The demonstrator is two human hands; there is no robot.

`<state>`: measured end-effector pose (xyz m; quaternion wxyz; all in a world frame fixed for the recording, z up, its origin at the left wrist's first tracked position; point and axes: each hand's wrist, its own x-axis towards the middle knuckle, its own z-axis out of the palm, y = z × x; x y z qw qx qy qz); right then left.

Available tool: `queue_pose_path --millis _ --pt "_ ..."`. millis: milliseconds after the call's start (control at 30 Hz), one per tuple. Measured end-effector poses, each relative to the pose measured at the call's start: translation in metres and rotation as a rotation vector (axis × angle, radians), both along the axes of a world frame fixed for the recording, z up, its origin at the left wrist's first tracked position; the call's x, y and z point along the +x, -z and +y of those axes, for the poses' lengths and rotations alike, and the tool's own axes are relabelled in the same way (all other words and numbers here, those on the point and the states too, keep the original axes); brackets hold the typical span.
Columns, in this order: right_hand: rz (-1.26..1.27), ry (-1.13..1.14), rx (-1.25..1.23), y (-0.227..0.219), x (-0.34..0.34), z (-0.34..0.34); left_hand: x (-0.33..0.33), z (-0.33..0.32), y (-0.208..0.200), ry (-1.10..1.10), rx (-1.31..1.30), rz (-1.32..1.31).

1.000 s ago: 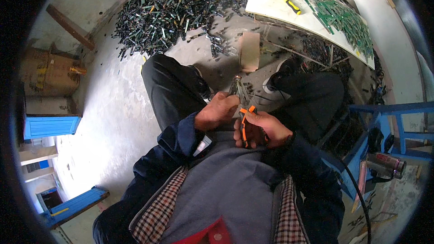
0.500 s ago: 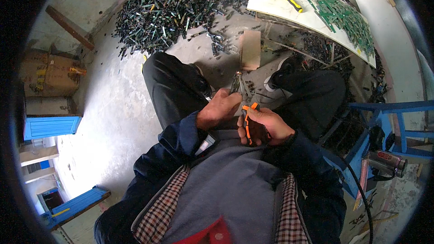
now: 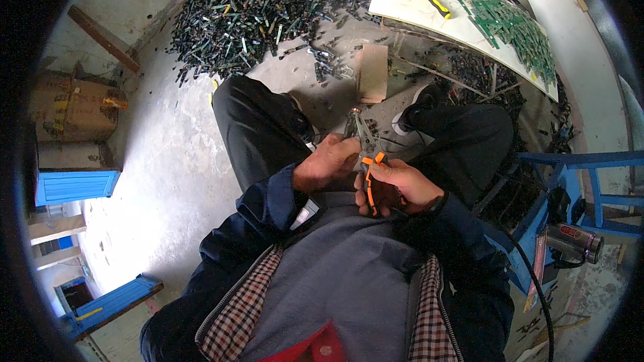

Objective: The person sits on the floor and uses pliers to strip and remove components from small electronic devices. The person holds the device in one hand and uses the pliers in the other to pull out parts, dropping the debris onto the floor.

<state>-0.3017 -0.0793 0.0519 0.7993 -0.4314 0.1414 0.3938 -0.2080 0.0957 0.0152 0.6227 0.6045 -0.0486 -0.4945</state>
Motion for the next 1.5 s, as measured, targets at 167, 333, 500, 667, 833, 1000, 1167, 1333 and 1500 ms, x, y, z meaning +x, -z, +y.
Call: queue_pose_path --millis 167,333,500,667,833,1000,1167,1333,1500 --pt "-0.033 0.011 0.04 -0.005 0.0 0.004 0.002 0.004 0.001 0.001 -0.125 0.1" --pt "-0.029 0.026 0.038 -0.003 0.0 0.008 0.0 0.003 0.003 -0.048 -0.091 0.175" --pt "-0.035 0.077 0.048 -0.001 -0.001 0.011 0.002 0.005 0.004 0.004 -0.104 0.099" --pt "0.002 0.114 0.044 0.0 -0.002 0.012 0.005 0.008 0.01 0.147 -0.141 -0.325" --pt "0.015 0.186 -0.014 0.003 -0.004 0.011 0.004 0.006 0.017 0.165 -0.167 -0.576" --pt "0.014 0.179 -0.078 -0.001 -0.002 0.007 0.006 0.003 0.009 0.134 -0.132 -0.296" --pt "0.022 -0.047 -0.105 -0.009 0.007 -0.009 0.003 0.006 -0.005 0.084 -0.096 0.061" --pt "-0.015 -0.079 -0.071 -0.006 0.001 -0.006 0.0 0.004 -0.006 0.053 -0.069 0.044" --pt "0.005 -0.062 -0.04 -0.002 -0.001 -0.004 0.0 0.003 -0.008 0.032 -0.044 0.093"
